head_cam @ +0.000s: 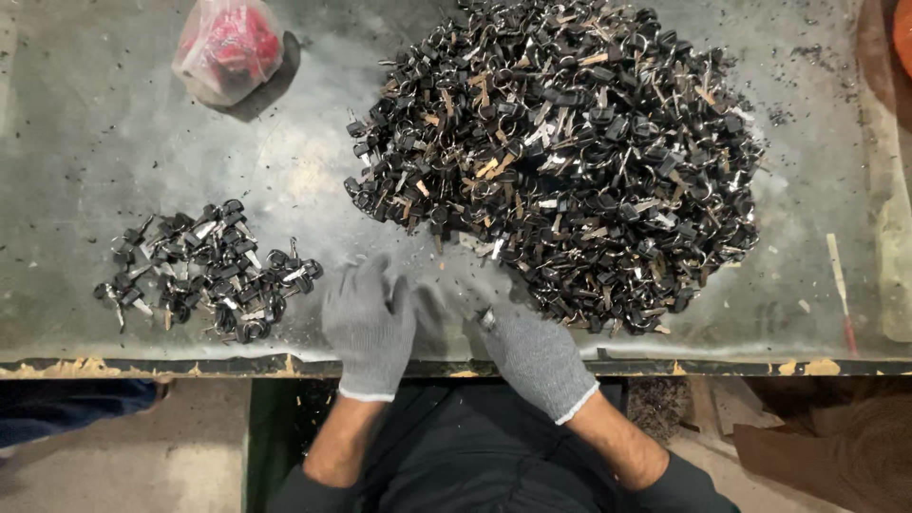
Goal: The person, wearing gray work gloves, picks individual keys one at a time from a large pile of keys on a workbench and places selected keys onto a smaller growing pile to the left, continuing this sorting motion throughout the clip.
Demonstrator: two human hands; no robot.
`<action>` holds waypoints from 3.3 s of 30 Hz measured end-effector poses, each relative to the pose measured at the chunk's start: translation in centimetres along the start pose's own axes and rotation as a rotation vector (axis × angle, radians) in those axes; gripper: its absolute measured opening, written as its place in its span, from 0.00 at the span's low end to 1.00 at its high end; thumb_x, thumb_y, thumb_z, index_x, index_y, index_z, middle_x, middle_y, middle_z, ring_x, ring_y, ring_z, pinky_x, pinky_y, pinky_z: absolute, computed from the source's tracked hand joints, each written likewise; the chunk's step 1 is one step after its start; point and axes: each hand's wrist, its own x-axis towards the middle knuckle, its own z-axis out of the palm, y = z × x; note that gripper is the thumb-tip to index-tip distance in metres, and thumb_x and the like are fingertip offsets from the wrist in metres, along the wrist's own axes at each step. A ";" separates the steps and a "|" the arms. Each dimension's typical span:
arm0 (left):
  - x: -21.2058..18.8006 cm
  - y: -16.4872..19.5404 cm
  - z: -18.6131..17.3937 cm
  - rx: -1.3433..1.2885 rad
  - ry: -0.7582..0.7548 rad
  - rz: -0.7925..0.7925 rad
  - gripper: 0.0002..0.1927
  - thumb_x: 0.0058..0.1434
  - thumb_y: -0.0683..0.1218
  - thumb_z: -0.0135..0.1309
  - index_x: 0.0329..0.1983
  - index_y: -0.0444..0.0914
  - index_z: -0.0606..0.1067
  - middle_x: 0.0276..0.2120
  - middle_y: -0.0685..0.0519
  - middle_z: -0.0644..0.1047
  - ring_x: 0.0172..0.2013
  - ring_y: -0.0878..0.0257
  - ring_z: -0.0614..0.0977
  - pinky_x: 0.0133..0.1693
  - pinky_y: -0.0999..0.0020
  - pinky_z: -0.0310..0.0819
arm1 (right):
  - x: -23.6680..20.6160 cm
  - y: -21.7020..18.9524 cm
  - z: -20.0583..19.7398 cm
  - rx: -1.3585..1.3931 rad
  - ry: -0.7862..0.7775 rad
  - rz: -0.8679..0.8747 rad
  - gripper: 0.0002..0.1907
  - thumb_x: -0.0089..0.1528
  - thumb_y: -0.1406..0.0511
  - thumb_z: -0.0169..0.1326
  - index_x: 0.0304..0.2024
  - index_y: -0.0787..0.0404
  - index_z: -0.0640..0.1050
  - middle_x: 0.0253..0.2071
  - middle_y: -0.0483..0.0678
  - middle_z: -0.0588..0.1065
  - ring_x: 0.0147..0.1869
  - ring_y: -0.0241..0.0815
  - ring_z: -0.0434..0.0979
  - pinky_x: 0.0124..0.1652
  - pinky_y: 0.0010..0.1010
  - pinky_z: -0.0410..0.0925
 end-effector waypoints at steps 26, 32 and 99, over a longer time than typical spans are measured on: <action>-2.9 2.7 2.1 -0.259 -0.544 -0.012 0.17 0.58 0.45 0.57 0.51 0.39 0.77 0.32 0.46 0.81 0.33 0.46 0.82 0.36 0.49 0.74 | -0.9 0.5 0.5 0.186 0.042 0.010 0.17 0.65 0.60 0.53 0.51 0.64 0.72 0.34 0.58 0.78 0.34 0.59 0.82 0.33 0.48 0.74; -3.5 2.1 3.2 -0.192 -0.526 0.167 0.12 0.60 0.42 0.54 0.47 0.39 0.77 0.36 0.46 0.79 0.35 0.46 0.81 0.37 0.50 0.74 | 0.0 -0.7 1.5 0.007 0.120 0.082 0.14 0.66 0.62 0.51 0.47 0.68 0.71 0.32 0.59 0.78 0.32 0.56 0.83 0.28 0.45 0.75; -5.0 1.9 2.9 -0.233 -0.266 0.134 0.10 0.58 0.42 0.60 0.41 0.40 0.74 0.30 0.52 0.75 0.28 0.50 0.78 0.32 0.55 0.72 | 0.9 0.1 1.1 0.331 0.062 0.030 0.17 0.66 0.59 0.56 0.49 0.65 0.72 0.30 0.57 0.80 0.34 0.59 0.82 0.30 0.45 0.73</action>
